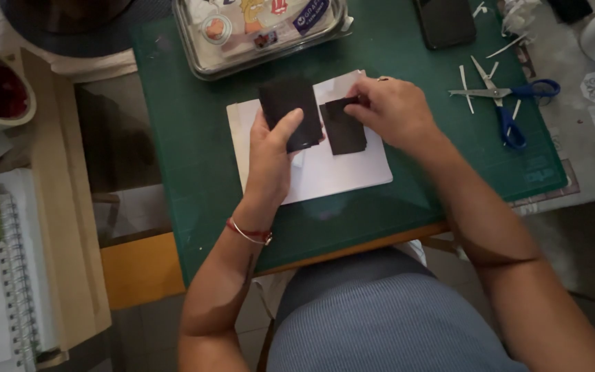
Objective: Peeling adhesive backing from small black foam pads and sticking them onto a white card template.
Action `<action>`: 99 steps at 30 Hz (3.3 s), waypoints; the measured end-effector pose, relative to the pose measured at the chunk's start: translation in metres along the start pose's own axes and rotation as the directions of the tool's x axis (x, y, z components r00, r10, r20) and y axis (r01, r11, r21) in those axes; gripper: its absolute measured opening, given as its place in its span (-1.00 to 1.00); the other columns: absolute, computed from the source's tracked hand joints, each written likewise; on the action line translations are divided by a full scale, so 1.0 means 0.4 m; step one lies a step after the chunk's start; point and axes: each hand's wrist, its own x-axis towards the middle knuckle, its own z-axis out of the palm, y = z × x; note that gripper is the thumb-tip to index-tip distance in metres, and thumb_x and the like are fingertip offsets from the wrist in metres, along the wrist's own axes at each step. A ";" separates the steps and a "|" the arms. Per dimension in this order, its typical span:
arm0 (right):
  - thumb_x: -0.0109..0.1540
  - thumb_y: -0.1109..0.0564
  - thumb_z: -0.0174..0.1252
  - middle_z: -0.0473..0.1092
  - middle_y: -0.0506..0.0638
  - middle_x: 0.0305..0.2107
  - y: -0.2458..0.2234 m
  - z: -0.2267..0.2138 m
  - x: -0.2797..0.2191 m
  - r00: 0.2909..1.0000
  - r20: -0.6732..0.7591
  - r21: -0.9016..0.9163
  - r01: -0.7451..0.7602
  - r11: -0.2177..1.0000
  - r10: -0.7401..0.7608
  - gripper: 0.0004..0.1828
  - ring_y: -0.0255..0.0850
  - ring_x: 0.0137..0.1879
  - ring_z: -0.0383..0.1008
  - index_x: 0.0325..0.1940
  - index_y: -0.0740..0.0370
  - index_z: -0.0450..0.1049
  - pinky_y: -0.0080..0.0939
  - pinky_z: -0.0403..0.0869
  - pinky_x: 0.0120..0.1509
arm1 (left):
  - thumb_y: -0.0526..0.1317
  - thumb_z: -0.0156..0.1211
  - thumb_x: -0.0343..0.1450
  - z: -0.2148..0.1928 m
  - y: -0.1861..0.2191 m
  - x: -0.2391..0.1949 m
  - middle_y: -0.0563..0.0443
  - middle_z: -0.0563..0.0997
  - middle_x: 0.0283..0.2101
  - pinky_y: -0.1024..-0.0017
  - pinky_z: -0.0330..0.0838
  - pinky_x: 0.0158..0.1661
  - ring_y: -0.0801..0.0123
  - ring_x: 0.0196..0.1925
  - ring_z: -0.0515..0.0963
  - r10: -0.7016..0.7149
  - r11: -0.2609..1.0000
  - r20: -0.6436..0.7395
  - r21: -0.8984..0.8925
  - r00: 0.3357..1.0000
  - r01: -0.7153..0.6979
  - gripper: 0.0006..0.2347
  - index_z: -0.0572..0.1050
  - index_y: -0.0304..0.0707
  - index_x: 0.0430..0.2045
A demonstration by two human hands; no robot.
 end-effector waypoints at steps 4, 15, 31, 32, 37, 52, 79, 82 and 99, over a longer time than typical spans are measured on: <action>0.36 -0.15 0.42 0.49 -0.03 -0.20 -0.014 0.002 -0.002 0.996 -0.091 -0.205 -0.031 0.978 0.012 -0.67 -0.05 -0.15 0.53 0.08 -0.02 0.52 0.04 0.49 -0.18 | -0.24 0.31 0.39 -0.005 -0.014 0.005 -0.25 0.60 0.15 0.18 0.71 0.03 0.03 0.14 0.65 0.014 0.993 0.011 0.118 1.000 -0.016 -0.51 0.39 -0.31 0.24; 0.46 0.02 0.19 0.46 -0.04 -0.26 -0.050 -0.026 -0.026 0.994 -0.083 0.576 0.104 0.811 -0.068 -0.85 -0.26 -0.25 0.43 0.00 0.11 0.48 -0.29 0.46 -0.16 | -0.10 0.30 0.45 0.002 -0.031 -0.015 -0.16 0.58 0.08 0.25 0.63 0.09 0.10 0.15 0.60 0.079 0.953 0.177 0.276 0.981 -0.127 -0.57 0.43 -0.21 0.20; 0.43 -0.12 0.36 0.48 -0.11 -0.43 0.027 0.021 -0.008 0.930 -0.248 -0.143 0.242 0.960 -0.272 -0.78 -0.10 -0.16 0.57 -0.02 0.00 0.56 -0.06 0.56 -0.07 | -0.22 0.34 0.52 -0.050 -0.069 0.040 -0.28 0.72 -0.05 -0.07 0.79 -0.12 -0.07 -0.08 0.82 0.183 0.982 0.118 0.032 0.976 -0.188 -0.74 0.49 -0.22 0.06; 0.43 -0.12 0.36 0.48 -0.11 -0.43 0.026 0.022 -0.004 0.929 -0.250 -0.143 0.245 0.959 -0.274 -0.78 -0.10 -0.16 0.57 -0.02 0.00 0.56 -0.06 0.56 -0.07 | -0.22 0.34 0.52 -0.048 -0.064 0.038 -0.28 0.72 -0.05 -0.07 0.79 -0.12 -0.07 -0.08 0.82 0.186 0.981 0.118 0.033 0.976 -0.191 -0.74 0.49 -0.22 0.06; 0.62 -0.15 0.12 0.42 -0.08 -0.48 0.003 0.006 -0.010 0.905 -0.392 0.239 0.273 0.932 -0.164 -0.68 -0.08 -0.30 0.51 0.02 0.09 0.60 -0.08 0.50 -0.16 | -0.31 0.39 0.48 -0.042 -0.071 0.038 0.03 0.68 -0.12 0.22 0.73 -0.07 0.30 -0.10 0.75 0.261 0.940 0.124 0.193 0.957 -0.281 -0.77 0.52 -0.14 -0.01; 0.46 0.21 0.28 0.48 -0.04 -0.47 -0.024 -0.024 -0.016 0.983 -0.184 0.752 0.137 0.645 0.005 -0.79 -0.36 -0.34 0.49 0.19 0.21 0.59 -0.34 0.50 -0.27 | -0.22 0.36 0.54 -0.022 -0.073 0.021 -0.21 0.71 0.00 0.20 0.77 -0.15 0.17 -0.14 0.78 0.147 0.980 0.093 0.122 0.985 -0.158 -0.77 0.52 -0.22 0.02; 0.54 -0.26 0.14 0.48 -0.19 -0.34 -0.003 0.023 -0.013 0.932 -0.344 -0.163 0.059 0.985 -0.113 -0.72 -0.11 -0.13 0.64 0.07 -0.14 0.61 -0.03 0.61 -0.09 | -0.22 0.27 0.56 -0.013 -0.044 0.008 -0.30 0.75 -0.16 0.13 0.76 -0.07 0.08 -0.14 0.81 0.083 0.980 0.145 0.170 0.986 -0.108 -0.80 0.49 -0.25 0.02; 0.54 -0.22 0.15 0.55 -0.12 -0.41 -0.051 -0.014 -0.034 0.918 -0.381 0.145 0.173 0.974 -0.106 -0.70 -0.05 -0.17 0.64 0.05 -0.06 0.65 -0.02 0.58 -0.10 | -0.25 0.37 0.49 0.000 -0.028 -0.013 -0.18 0.70 -0.18 0.17 0.65 -0.03 0.16 -0.12 0.71 0.160 0.934 0.129 0.301 0.979 -0.192 -0.77 0.52 -0.28 -0.01; 0.48 0.25 0.17 0.49 -0.02 -0.41 -0.027 -0.044 -0.030 0.991 -0.132 0.786 0.125 0.606 -0.033 -0.87 -0.30 -0.25 0.52 0.05 0.30 0.60 -0.26 0.55 -0.16 | -0.19 0.28 0.56 -0.013 -0.064 0.020 -0.16 0.67 -0.12 0.16 0.80 -0.30 0.16 -0.27 0.76 0.132 0.991 0.025 0.001 0.991 -0.132 -0.80 0.48 -0.27 -0.01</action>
